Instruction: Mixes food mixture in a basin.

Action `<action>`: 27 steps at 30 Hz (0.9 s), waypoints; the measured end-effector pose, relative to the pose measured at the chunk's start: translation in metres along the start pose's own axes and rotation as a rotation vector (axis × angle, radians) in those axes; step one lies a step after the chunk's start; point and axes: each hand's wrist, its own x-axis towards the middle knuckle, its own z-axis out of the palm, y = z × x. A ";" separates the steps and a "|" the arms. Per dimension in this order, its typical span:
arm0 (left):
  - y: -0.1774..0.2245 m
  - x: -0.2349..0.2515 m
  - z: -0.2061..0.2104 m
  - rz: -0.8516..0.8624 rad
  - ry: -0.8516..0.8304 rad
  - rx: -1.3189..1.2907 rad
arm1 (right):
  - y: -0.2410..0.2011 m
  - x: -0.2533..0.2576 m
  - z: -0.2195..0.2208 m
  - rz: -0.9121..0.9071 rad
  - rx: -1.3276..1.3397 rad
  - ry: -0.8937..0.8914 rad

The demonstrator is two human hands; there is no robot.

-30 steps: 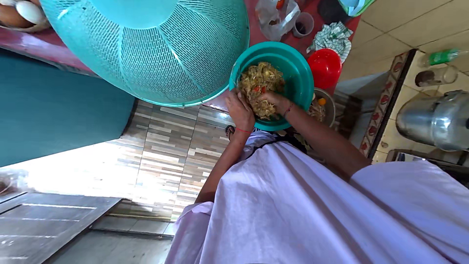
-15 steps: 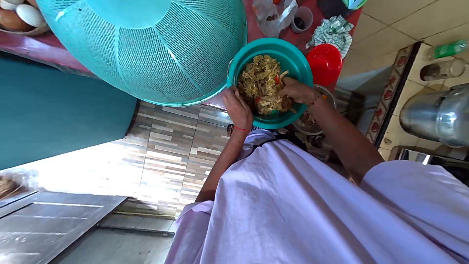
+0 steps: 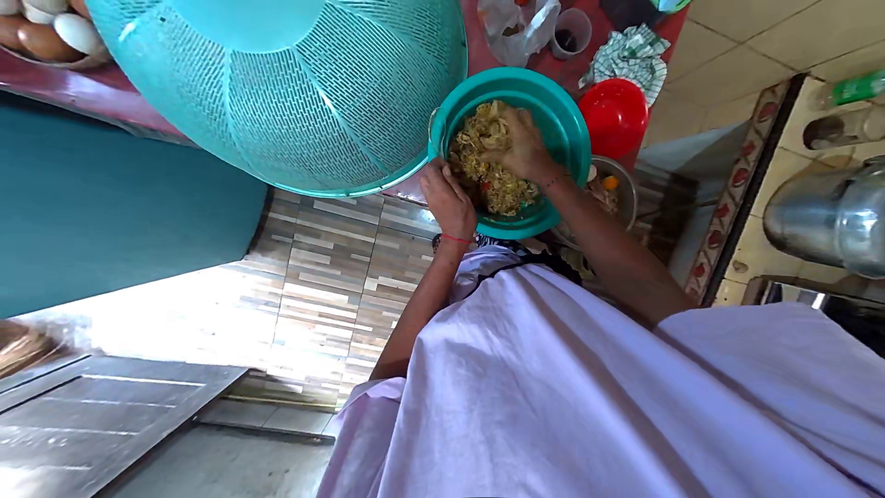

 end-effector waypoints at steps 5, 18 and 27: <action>-0.001 0.000 0.001 0.019 0.030 0.019 | -0.028 -0.030 0.029 -0.042 -0.184 -0.244; -0.013 -0.004 -0.044 -0.083 -0.164 -0.479 | 0.017 -0.024 -0.015 0.047 -0.304 -0.092; -0.098 -0.054 -0.134 -0.317 -0.053 -0.438 | -0.017 -0.035 0.029 -0.070 -0.302 -0.327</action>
